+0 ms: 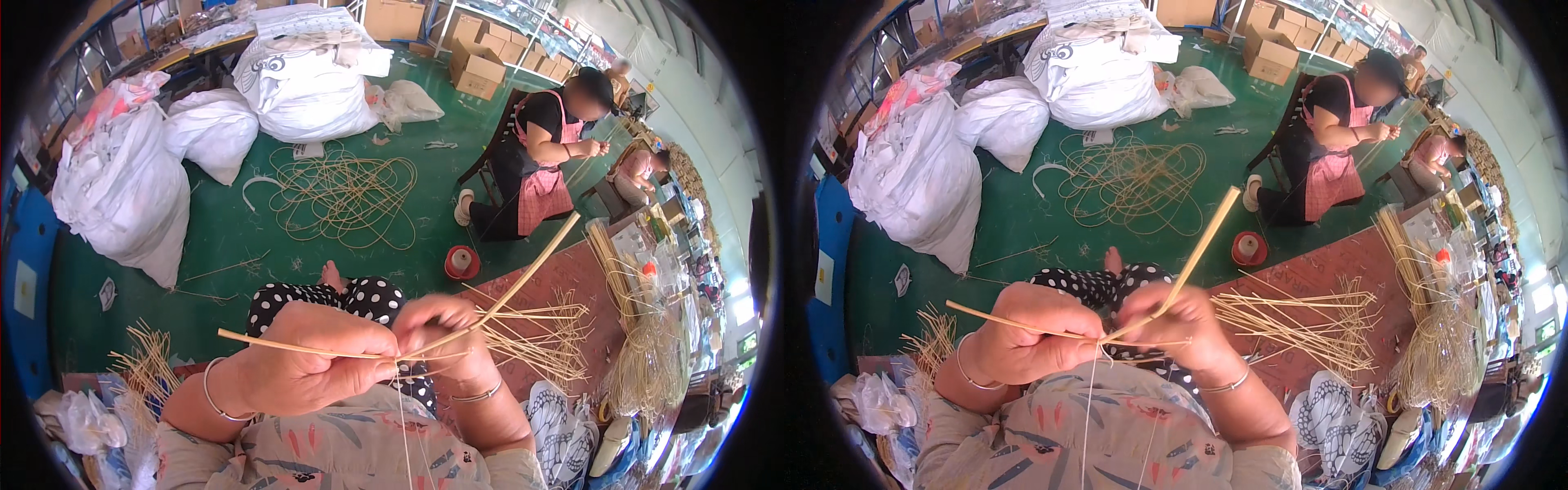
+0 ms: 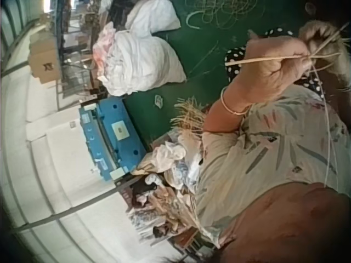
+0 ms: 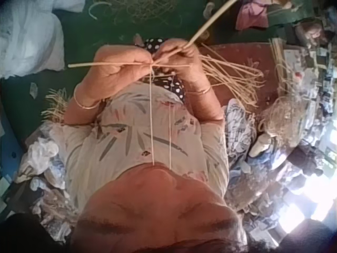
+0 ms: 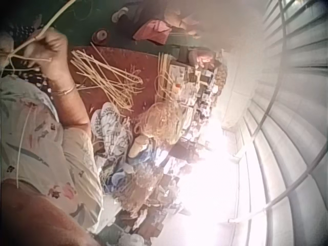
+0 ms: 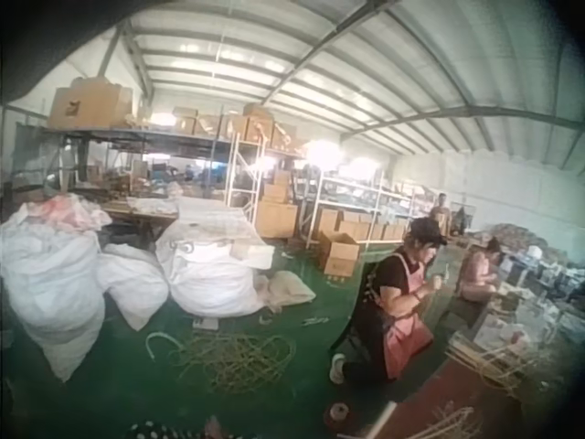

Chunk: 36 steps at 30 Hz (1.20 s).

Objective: The person sits on the floor and weaves thin bamboo strips together using a thin cord. They repeatedly wrap the cord around the bamboo to secure the structure, occasionally picking up new strips from a pile on the floor.

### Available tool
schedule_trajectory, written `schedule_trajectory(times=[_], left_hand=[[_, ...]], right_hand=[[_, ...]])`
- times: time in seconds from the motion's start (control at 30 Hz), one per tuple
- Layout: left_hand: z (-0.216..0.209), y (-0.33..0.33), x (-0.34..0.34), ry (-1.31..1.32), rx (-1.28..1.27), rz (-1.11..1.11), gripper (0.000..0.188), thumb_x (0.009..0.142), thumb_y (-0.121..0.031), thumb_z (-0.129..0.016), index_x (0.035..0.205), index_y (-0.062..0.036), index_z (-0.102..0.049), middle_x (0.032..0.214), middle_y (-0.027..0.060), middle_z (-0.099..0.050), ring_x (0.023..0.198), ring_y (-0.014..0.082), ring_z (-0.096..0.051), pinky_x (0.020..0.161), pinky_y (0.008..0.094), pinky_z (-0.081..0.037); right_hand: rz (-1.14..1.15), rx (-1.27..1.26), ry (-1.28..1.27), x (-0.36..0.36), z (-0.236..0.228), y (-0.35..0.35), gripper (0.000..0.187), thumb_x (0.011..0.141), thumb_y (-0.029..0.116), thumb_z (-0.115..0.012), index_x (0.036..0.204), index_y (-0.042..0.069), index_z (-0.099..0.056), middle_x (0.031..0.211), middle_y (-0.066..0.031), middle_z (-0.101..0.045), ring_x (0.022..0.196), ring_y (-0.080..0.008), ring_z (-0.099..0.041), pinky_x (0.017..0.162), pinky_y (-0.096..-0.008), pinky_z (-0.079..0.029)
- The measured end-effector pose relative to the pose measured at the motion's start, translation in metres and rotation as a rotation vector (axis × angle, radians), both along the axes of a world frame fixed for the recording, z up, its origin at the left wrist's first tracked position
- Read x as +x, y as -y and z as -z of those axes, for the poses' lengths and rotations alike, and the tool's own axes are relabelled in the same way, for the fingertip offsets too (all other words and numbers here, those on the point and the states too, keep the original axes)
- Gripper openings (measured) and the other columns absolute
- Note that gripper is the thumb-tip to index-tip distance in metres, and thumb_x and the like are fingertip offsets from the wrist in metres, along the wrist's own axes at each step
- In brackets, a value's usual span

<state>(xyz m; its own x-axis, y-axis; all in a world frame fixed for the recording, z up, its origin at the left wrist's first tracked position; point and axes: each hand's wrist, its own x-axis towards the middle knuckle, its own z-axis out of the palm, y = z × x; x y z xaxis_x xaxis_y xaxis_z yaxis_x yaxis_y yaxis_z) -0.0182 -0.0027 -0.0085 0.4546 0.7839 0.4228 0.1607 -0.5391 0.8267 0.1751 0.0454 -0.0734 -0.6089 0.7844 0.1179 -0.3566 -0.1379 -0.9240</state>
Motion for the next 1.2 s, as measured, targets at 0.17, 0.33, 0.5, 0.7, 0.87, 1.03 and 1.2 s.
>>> schedule_trajectory(times=[0.17,0.33,0.5,0.7,0.87,1.03,1.2], left_hand=[[-0.006,0.004,0.002,-0.092,0.284,-0.263,0.012,0.071,-0.003,-0.063,0.081,-0.0027,-0.057,0.059,0.0067,-0.054,0.048,0.0230,-0.052,0.044,0.0300,-0.039],[-0.002,0.004,0.008,-0.142,0.409,-0.309,0.009,0.073,-0.005,-0.063,0.080,-0.0034,-0.057,0.062,0.0053,-0.057,0.044,0.0176,-0.048,0.042,0.0270,-0.036],[-0.001,0.005,0.007,-0.243,0.447,-0.315,0.014,0.067,-0.004,-0.064,0.080,-0.0058,-0.058,0.059,0.0033,-0.054,0.044,0.0185,-0.049,0.041,0.0284,-0.036],[0.003,0.014,0.012,-0.362,0.390,-0.277,0.023,0.058,-0.006,-0.068,0.079,-0.0080,-0.059,0.055,0.0021,-0.050,0.045,0.0182,-0.050,0.041,0.0285,-0.037],[0.007,0.017,0.011,-0.320,0.303,-0.193,0.020,0.059,-0.005,-0.067,0.077,-0.0074,-0.059,0.057,0.0026,-0.052,0.047,0.0189,-0.052,0.041,0.0289,-0.039],[0.010,0.015,0.007,-0.220,0.230,-0.126,0.017,0.064,-0.005,-0.066,0.080,-0.0053,-0.060,0.058,0.0039,-0.054,0.048,0.0198,-0.054,0.042,0.0290,-0.041],[0.010,0.011,0.002,0.017,0.041,0.024,0.009,0.072,-0.006,-0.064,0.080,-0.0027,-0.061,0.060,0.0055,-0.057,0.049,0.0186,-0.055,0.044,0.0272,-0.041]], right_hand=[[0.568,0.444,-0.075,0.010,-0.005,0.017,0.016,0.078,0.006,-0.058,0.092,-0.002,-0.055,0.069,-0.0099,-0.058,0.055,-0.0113,-0.054,0.048,-0.0227,-0.043],[0.182,0.312,0.016,-0.015,-0.025,0.037,0.024,0.077,0.003,-0.063,0.099,-0.002,-0.057,0.071,-0.0057,-0.060,0.063,-0.0082,-0.054,0.055,-0.0224,-0.043],[0.269,0.649,0.066,-0.009,-0.028,0.036,0.015,0.072,-0.002,-0.064,0.086,-0.001,-0.058,0.071,-0.0087,-0.060,0.060,-0.0164,-0.057,0.054,-0.0266,-0.045],[0.355,0.888,0.269,-0.008,-0.047,0.044,0.022,0.069,-0.005,-0.063,0.088,0.002,-0.055,0.067,-0.0089,-0.058,0.051,-0.0226,-0.056,0.047,-0.0298,-0.044],[0.343,0.951,0.461,0.000,-0.054,0.048,0.031,0.066,-0.002,-0.066,0.095,0.000,-0.055,0.069,-0.0088,-0.059,0.053,-0.0212,-0.057,0.047,-0.0293,-0.045],[0.189,0.712,0.507,0.009,-0.066,0.054,0.045,0.064,0.003,-0.070,0.105,-0.003,-0.054,0.069,-0.0081,-0.060,0.056,-0.0188,-0.059,0.049,-0.0275,-0.046],[0.230,0.646,-0.062,0.040,-0.036,0.025,0.034,0.071,0.013,-0.066,0.098,-0.004,-0.058,0.068,-0.0086,-0.060,0.055,-0.0163,-0.059,0.049,-0.0234,-0.044]])
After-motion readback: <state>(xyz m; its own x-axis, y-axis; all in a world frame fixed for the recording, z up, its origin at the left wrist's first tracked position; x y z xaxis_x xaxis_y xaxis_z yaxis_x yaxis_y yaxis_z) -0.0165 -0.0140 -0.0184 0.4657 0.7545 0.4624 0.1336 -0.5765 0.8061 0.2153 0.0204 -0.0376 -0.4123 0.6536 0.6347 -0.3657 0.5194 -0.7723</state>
